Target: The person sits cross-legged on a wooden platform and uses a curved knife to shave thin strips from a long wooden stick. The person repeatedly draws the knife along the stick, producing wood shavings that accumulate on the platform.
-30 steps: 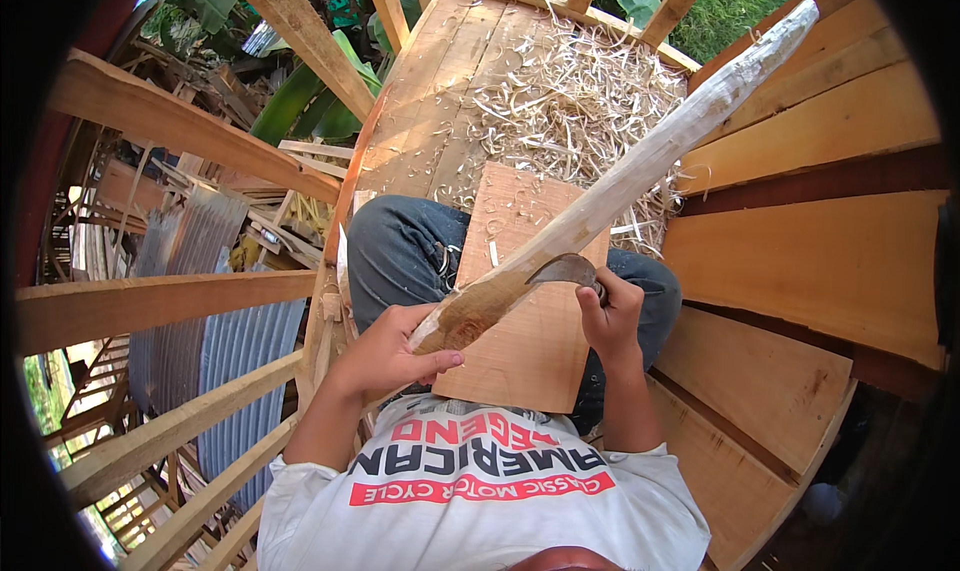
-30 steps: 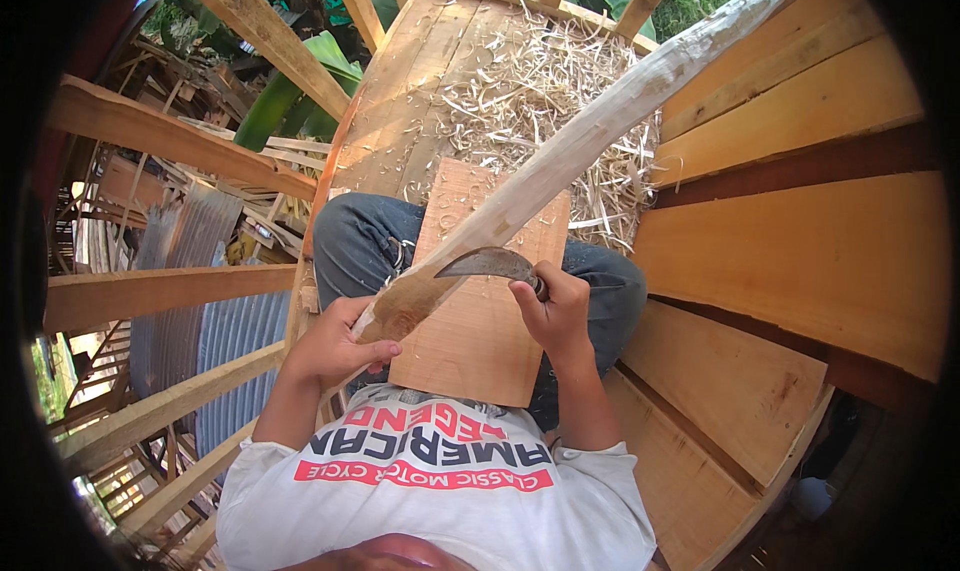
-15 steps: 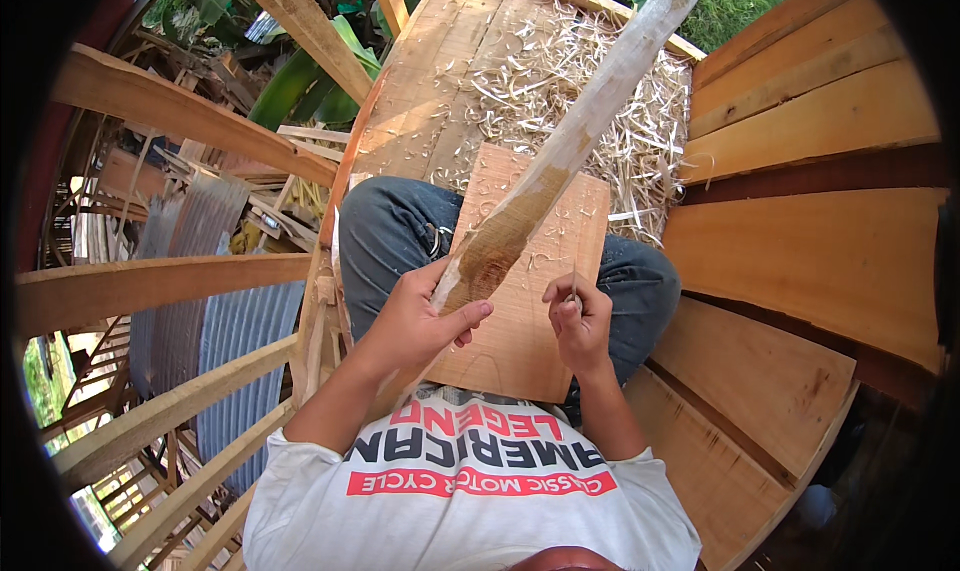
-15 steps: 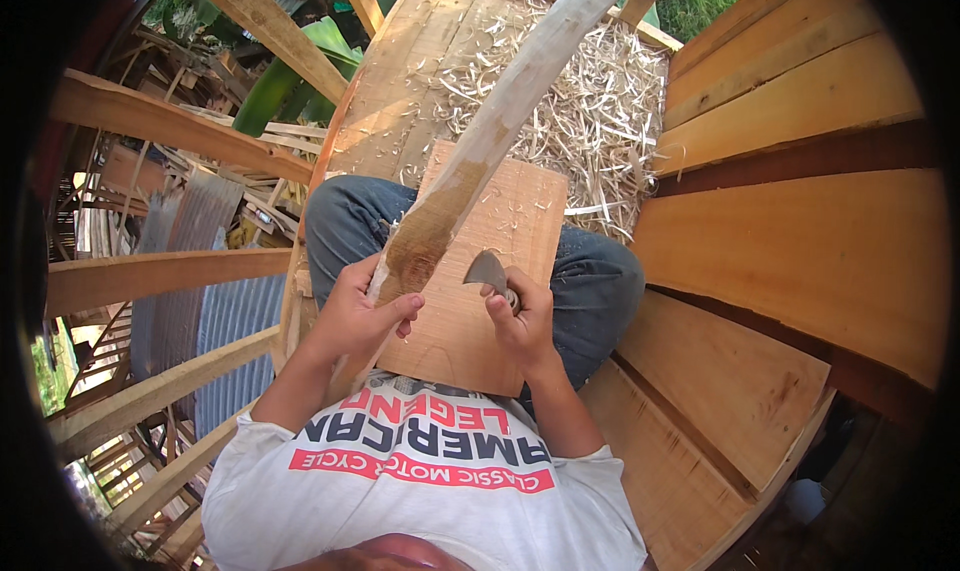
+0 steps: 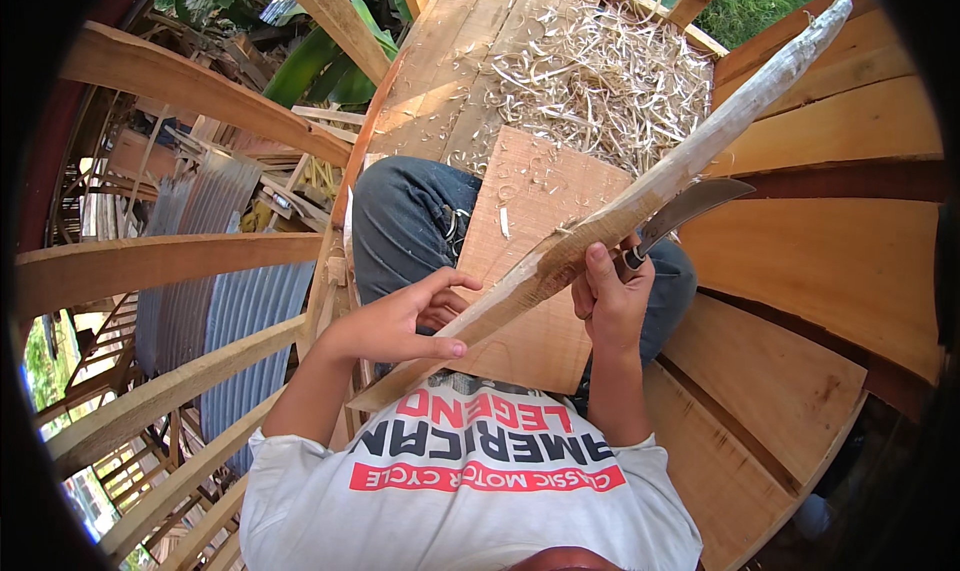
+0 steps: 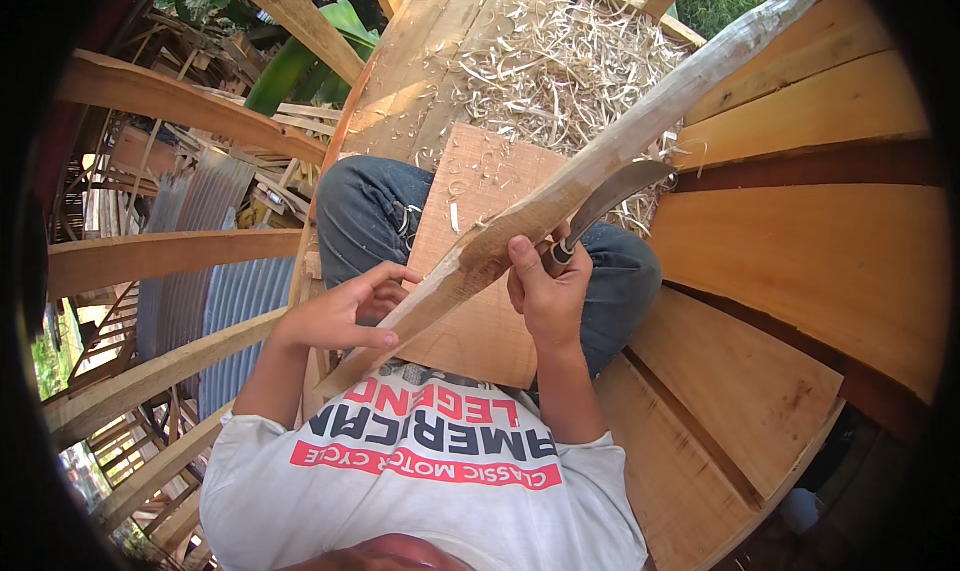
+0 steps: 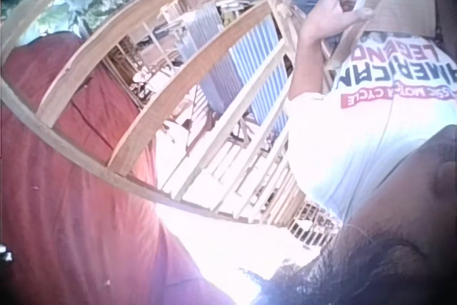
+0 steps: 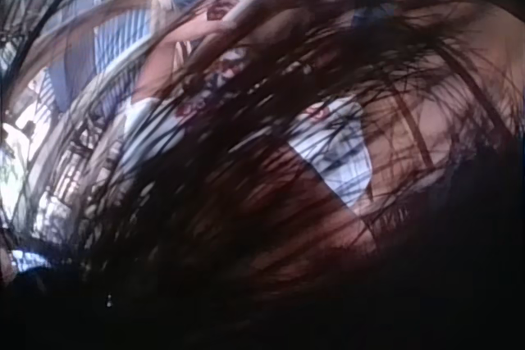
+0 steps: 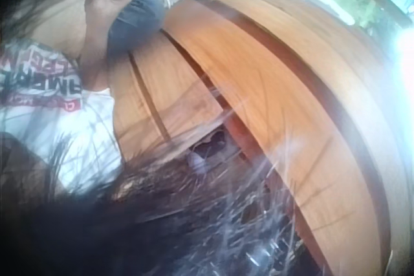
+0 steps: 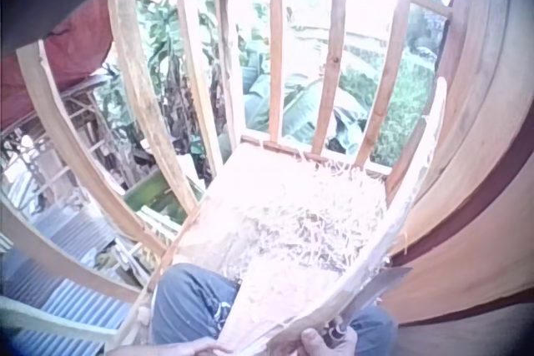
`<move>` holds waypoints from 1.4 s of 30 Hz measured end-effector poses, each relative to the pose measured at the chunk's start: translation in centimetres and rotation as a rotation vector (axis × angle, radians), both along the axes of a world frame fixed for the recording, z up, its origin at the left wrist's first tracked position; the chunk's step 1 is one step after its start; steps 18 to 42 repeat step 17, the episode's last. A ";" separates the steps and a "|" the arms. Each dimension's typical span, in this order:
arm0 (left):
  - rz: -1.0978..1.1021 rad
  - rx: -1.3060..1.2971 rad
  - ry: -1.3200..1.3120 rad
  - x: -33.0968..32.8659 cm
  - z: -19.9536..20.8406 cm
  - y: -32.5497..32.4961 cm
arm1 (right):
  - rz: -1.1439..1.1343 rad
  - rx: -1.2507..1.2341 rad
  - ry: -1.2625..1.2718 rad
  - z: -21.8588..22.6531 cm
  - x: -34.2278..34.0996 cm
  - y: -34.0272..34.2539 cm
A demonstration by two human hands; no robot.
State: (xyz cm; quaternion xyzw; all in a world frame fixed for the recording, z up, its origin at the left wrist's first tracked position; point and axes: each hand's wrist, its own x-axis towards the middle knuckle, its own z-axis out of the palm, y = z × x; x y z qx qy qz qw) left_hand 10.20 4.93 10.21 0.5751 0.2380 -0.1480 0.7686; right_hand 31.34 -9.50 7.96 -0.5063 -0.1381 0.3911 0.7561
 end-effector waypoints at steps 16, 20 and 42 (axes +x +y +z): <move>-0.027 0.446 0.291 -6.0 -0.7 -3.2 | -0.221 -0.135 -0.242 -0.1 2.0 1.9; -0.039 0.529 0.330 -6.0 -0.6 -3.7 | -0.219 -0.140 -0.239 -0.2 1.8 1.8; -0.039 0.529 0.330 -6.0 -0.6 -3.7 | -0.219 -0.140 -0.239 -0.2 1.8 1.8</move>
